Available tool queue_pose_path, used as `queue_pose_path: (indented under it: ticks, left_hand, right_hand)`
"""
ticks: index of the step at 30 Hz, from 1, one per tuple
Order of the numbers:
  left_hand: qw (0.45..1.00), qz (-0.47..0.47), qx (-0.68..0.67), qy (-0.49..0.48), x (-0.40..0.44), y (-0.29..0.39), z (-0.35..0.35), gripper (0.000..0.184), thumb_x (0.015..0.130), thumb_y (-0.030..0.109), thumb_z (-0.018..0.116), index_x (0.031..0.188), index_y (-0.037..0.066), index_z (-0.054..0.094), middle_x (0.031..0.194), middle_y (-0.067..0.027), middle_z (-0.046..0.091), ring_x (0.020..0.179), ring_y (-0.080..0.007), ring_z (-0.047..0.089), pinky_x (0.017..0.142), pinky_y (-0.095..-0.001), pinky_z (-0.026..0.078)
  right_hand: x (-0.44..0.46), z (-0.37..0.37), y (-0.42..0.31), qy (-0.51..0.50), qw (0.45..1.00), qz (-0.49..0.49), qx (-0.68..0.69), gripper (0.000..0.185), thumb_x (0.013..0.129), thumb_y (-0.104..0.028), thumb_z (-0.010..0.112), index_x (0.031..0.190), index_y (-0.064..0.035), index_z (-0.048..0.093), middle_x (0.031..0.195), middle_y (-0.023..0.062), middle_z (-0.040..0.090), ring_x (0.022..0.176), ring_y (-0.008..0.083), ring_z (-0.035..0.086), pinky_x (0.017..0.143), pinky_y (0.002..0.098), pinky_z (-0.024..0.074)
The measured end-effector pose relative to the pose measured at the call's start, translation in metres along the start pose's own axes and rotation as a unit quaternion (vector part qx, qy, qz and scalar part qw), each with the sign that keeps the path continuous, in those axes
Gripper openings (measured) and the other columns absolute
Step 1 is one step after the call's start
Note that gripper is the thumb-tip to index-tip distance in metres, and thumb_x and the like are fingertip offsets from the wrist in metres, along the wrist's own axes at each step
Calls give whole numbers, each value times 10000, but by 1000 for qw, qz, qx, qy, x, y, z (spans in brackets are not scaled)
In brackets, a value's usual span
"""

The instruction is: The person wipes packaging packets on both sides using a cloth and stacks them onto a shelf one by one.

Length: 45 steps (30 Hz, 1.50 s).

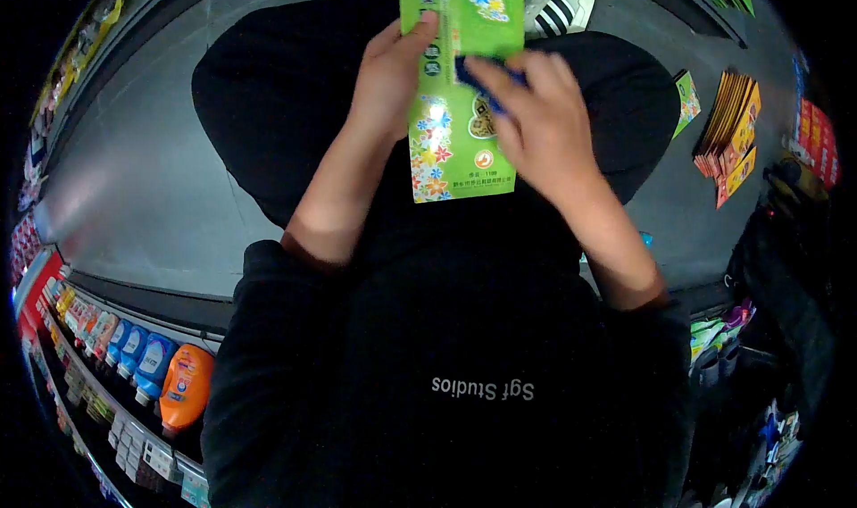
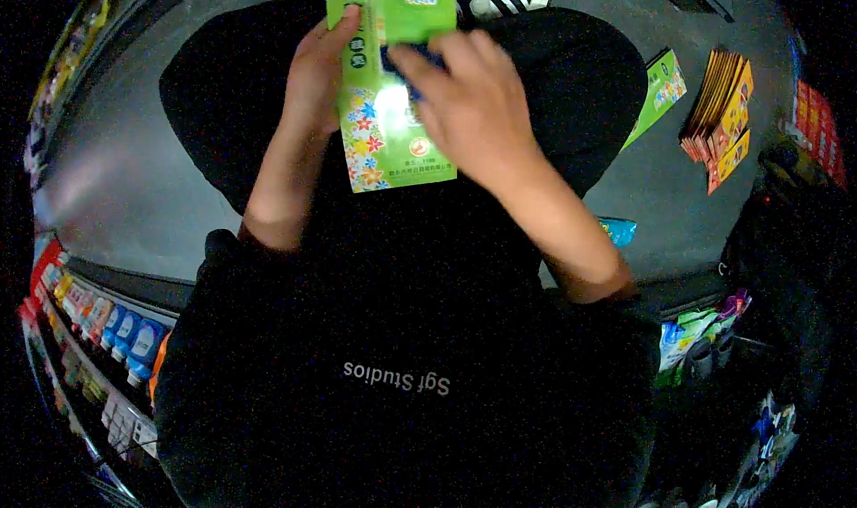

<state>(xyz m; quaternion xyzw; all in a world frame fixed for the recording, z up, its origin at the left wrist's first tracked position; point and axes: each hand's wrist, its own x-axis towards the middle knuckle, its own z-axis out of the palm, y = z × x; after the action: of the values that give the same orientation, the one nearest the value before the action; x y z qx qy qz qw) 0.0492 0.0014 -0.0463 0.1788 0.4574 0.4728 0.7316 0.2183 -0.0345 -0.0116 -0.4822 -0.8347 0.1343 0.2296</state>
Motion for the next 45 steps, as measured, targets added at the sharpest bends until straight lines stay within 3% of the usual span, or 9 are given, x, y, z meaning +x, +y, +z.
queue_pose_path:
  ticks: [2,13,20,32,34,38,40,42,45]
  left_hand:
    - [1000,12,-5,-23,0,-4,-1,290,961,237,513,1087,-16,578,914,-98,670,757,-161,664,654,-280,536]
    - [999,41,7,11,3,9,-6,292,968,218,489,1099,-31,571,933,-113,669,762,-173,662,661,-293,532]
    - [996,26,-65,-59,10,5,-8,297,933,209,541,1110,-29,553,947,-120,666,793,-191,668,705,-317,537]
    - [996,2,-93,-13,23,29,-9,416,974,269,417,1215,-64,477,1076,-193,608,891,-295,635,765,-393,532]
    - [996,38,-86,-8,24,35,-8,419,982,277,394,1225,-55,471,1080,-198,608,910,-305,636,775,-418,536]
    - [991,16,-127,45,25,51,-15,430,985,313,395,1234,-28,475,1083,-184,609,939,-316,627,814,-432,526]
    - [985,73,-156,22,23,53,-12,427,986,316,392,1232,-23,478,1080,-178,610,957,-312,621,831,-424,521]
    - [984,74,-164,19,20,53,-8,425,986,316,393,1231,-20,480,1075,-173,611,953,-307,621,829,-419,519]
    - [983,87,-163,-1,20,51,-1,423,984,317,400,1230,-18,482,1080,-172,608,944,-302,621,823,-414,520]
  right_hand:
    - [14,7,11,49,999,-13,-3,456,653,-64,661,1106,-116,649,930,83,543,874,287,527,734,390,453]
    - [-19,-15,-29,-209,960,-120,140,469,667,-42,661,1132,-104,646,929,65,544,883,249,540,785,358,461]
    - [52,-36,8,50,990,-96,92,396,798,-45,605,1190,-95,626,1045,129,605,962,272,580,849,326,457]
    - [-5,-1,-45,-70,980,-183,-39,257,722,-194,578,943,-93,659,919,1,564,876,183,517,727,310,449]
    - [-25,-13,-44,-190,968,-162,-2,496,625,-228,734,1099,-123,632,1107,25,539,1010,238,486,810,364,455]
    - [-45,-35,-36,-77,991,-36,105,248,682,-136,654,917,-56,645,904,75,580,785,236,545,673,340,460]
    - [-52,-35,-27,-12,947,140,288,229,719,-113,656,929,-26,633,843,106,574,734,243,561,647,319,461]
    - [-46,-41,-30,-7,837,358,414,214,819,-134,664,984,-4,628,837,31,597,793,91,541,716,245,442]
    - [-28,-26,-33,48,809,325,487,230,874,-141,644,1054,0,632,921,13,635,854,66,541,759,223,438]
